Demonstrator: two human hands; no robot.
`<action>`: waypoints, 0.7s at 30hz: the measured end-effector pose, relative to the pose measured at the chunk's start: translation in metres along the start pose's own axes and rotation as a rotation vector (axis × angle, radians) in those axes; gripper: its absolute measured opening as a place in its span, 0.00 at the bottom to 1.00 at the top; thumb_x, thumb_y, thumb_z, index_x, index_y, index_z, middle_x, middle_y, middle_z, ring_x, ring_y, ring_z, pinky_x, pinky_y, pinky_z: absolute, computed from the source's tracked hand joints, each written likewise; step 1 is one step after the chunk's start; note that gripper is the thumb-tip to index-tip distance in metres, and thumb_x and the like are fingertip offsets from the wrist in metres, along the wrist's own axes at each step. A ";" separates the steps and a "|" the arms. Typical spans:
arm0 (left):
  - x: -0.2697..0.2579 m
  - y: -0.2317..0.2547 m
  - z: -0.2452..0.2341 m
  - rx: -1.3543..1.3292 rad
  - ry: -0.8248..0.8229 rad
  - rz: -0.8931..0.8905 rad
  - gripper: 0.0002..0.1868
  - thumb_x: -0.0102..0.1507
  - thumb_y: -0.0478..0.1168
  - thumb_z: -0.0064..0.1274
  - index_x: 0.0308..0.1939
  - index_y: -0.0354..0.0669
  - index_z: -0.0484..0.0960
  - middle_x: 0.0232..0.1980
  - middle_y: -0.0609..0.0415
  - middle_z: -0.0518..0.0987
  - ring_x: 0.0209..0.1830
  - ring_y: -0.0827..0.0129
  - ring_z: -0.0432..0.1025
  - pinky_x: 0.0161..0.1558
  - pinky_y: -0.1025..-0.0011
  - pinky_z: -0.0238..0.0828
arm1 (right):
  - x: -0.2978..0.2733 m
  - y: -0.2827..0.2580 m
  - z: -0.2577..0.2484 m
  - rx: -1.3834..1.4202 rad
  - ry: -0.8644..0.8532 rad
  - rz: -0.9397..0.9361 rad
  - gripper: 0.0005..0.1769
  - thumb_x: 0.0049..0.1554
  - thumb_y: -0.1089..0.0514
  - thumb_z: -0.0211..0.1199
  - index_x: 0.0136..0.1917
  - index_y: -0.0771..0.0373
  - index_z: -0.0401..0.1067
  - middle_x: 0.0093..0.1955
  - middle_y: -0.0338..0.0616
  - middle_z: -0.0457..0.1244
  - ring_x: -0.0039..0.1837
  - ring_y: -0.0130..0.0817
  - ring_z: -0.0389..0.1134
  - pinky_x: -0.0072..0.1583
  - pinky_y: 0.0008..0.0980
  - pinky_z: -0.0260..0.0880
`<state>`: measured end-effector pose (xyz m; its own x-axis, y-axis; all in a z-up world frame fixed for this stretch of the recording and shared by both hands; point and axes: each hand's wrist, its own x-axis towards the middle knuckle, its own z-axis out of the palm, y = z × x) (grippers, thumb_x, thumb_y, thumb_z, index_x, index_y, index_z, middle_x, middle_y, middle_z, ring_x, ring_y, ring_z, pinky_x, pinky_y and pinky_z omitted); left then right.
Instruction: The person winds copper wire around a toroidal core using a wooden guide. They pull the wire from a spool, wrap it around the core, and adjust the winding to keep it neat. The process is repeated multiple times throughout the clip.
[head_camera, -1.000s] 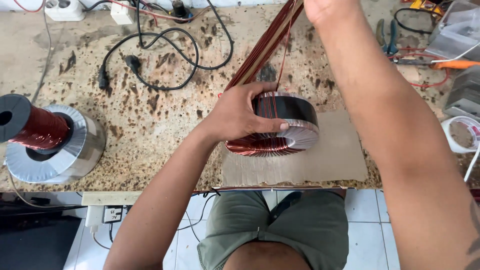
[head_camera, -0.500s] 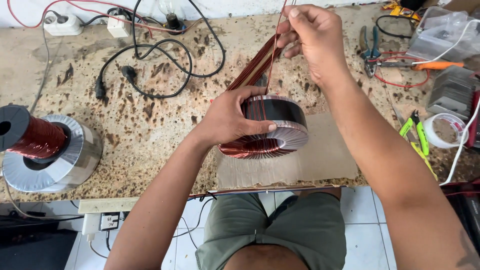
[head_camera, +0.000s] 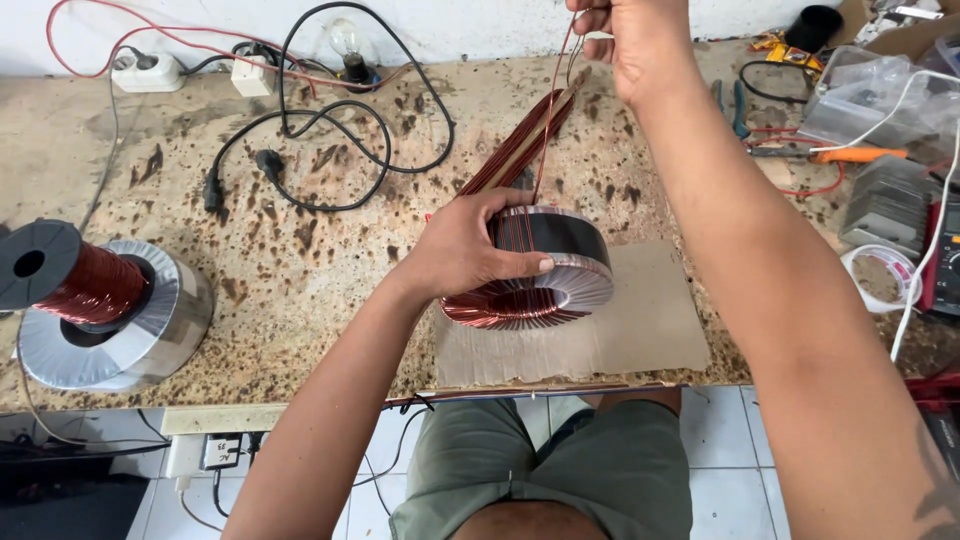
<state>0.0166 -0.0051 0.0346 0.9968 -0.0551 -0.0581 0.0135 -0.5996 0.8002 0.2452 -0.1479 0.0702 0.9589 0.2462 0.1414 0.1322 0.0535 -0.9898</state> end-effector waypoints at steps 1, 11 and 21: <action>0.000 0.000 0.000 -0.011 -0.001 -0.004 0.46 0.45 0.63 0.65 0.65 0.51 0.78 0.62 0.58 0.83 0.56 0.70 0.78 0.54 0.71 0.69 | 0.001 -0.002 0.000 0.049 0.027 0.060 0.04 0.59 0.56 0.59 0.46 0.50 0.75 0.38 0.30 0.69 0.36 0.18 0.66 0.36 0.18 0.61; -0.002 -0.002 -0.004 -0.056 -0.003 -0.005 0.45 0.45 0.63 0.65 0.64 0.50 0.79 0.59 0.59 0.84 0.54 0.72 0.79 0.52 0.72 0.70 | 0.011 0.017 -0.016 0.405 -0.085 0.080 0.07 0.57 0.60 0.69 0.39 0.64 0.75 0.34 0.41 0.68 0.31 0.26 0.69 0.33 0.21 0.73; -0.004 -0.004 -0.003 -0.070 0.007 0.025 0.45 0.45 0.64 0.64 0.64 0.49 0.79 0.64 0.57 0.81 0.59 0.68 0.77 0.56 0.69 0.68 | 0.003 0.015 -0.024 0.212 -0.249 0.040 0.05 0.59 0.59 0.68 0.46 0.56 0.73 0.41 0.35 0.68 0.40 0.23 0.73 0.43 0.26 0.83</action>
<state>0.0132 -0.0002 0.0328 0.9974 -0.0638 -0.0336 -0.0063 -0.5409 0.8411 0.2562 -0.1691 0.0557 0.8680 0.4795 0.1288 0.0156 0.2329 -0.9724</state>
